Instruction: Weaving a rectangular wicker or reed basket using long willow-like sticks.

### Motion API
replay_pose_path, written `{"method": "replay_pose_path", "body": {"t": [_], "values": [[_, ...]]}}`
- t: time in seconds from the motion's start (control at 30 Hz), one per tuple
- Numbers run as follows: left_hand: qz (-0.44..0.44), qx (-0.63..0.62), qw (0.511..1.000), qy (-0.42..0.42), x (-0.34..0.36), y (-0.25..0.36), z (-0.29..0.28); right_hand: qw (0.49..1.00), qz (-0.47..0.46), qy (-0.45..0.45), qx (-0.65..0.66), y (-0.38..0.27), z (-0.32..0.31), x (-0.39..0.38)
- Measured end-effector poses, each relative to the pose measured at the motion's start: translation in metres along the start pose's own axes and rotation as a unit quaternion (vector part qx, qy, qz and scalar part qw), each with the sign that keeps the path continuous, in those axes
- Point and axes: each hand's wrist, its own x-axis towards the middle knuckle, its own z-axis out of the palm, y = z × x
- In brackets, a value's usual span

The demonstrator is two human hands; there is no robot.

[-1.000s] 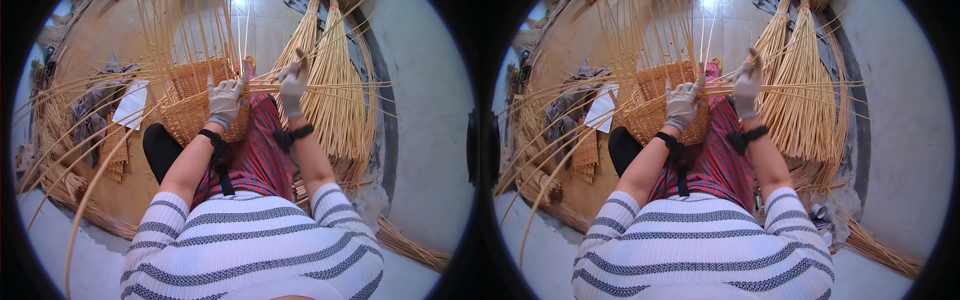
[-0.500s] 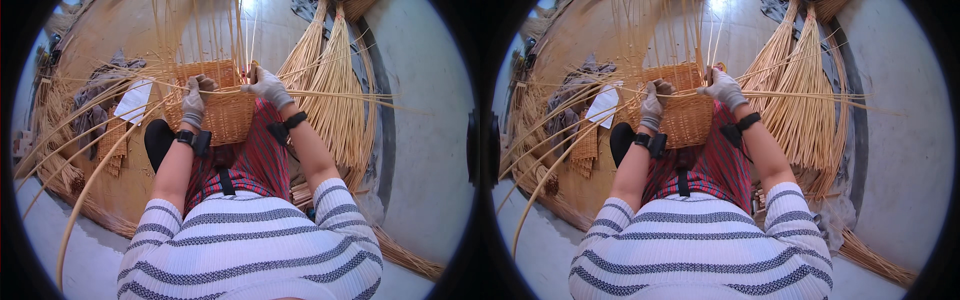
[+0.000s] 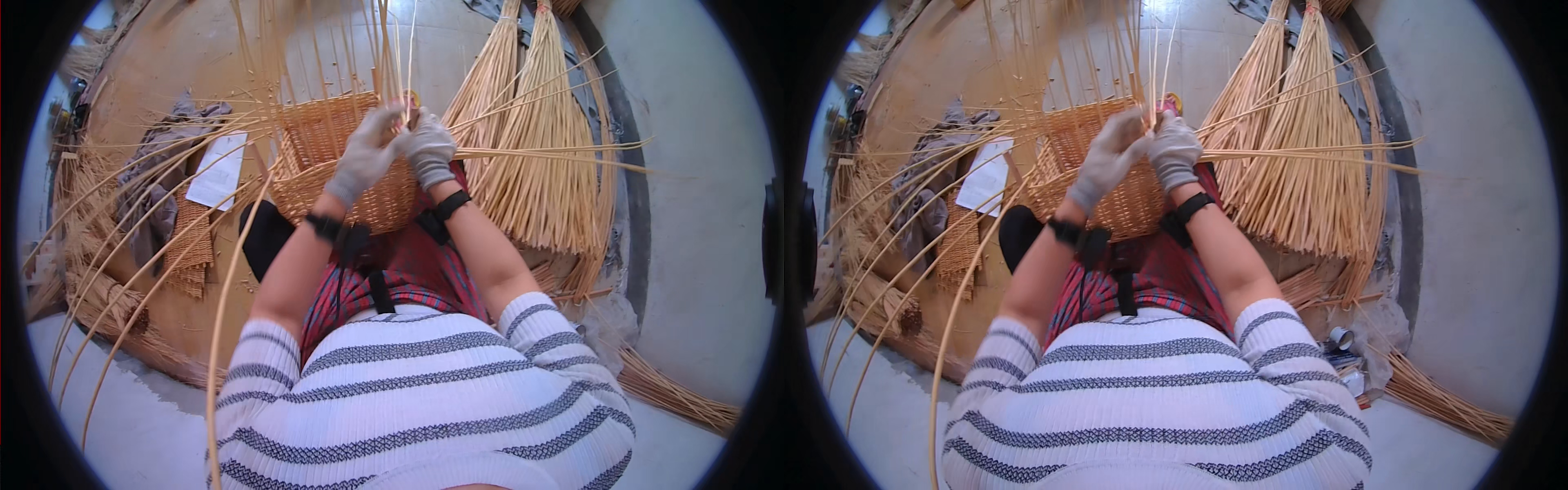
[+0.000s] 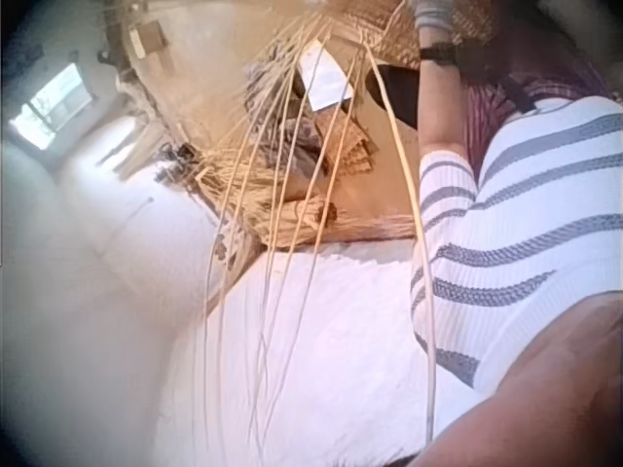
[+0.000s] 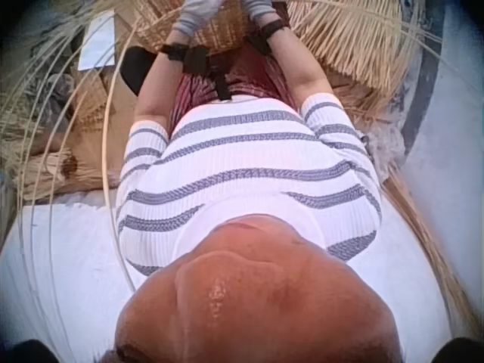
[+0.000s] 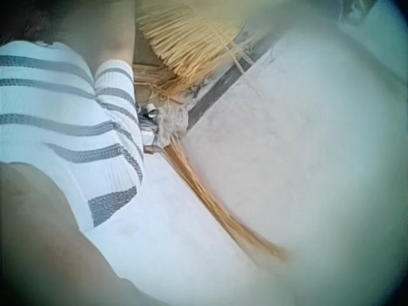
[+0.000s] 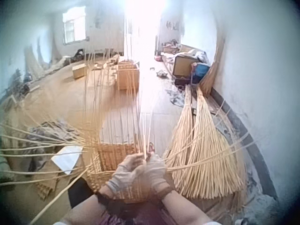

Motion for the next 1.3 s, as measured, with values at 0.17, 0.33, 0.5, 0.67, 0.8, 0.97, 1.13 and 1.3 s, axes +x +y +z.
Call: {"method": "replay_pose_path", "body": {"t": [0.17,0.33,0.5,0.67,0.8,0.97,1.13,1.3], "values": [[-0.378,-0.130,0.850,0.343,-0.157,0.021,-0.112,0.999,-0.025,0.022,-0.011,0.002,0.006,0.006],[-0.192,0.038,0.868,0.456,-0.173,0.039,-0.162,0.955,-0.115,0.258,0.088,-0.014,0.002,-0.016],[-0.138,0.087,0.902,0.401,-0.179,0.039,-0.160,0.877,-0.154,-0.081,0.449,-0.091,-0.019,-0.100],[-0.221,-0.488,0.810,0.239,-0.221,0.036,-0.167,0.658,-0.577,-0.149,0.459,-0.187,-0.033,-0.174],[-0.187,0.063,0.950,0.241,-0.207,0.035,-0.183,0.629,-0.627,-0.369,0.273,-0.199,-0.034,-0.175],[-0.142,0.075,0.947,0.277,-0.134,-0.010,-0.157,0.694,-0.597,-0.336,0.223,-0.163,-0.042,-0.173],[-0.124,-0.168,0.878,0.430,-0.117,-0.031,-0.153,0.746,-0.519,-0.201,0.366,-0.089,-0.013,-0.134],[-0.116,-0.241,0.889,0.372,-0.125,-0.025,-0.166,0.627,-0.190,-0.234,0.718,-0.046,0.071,-0.044]]}}
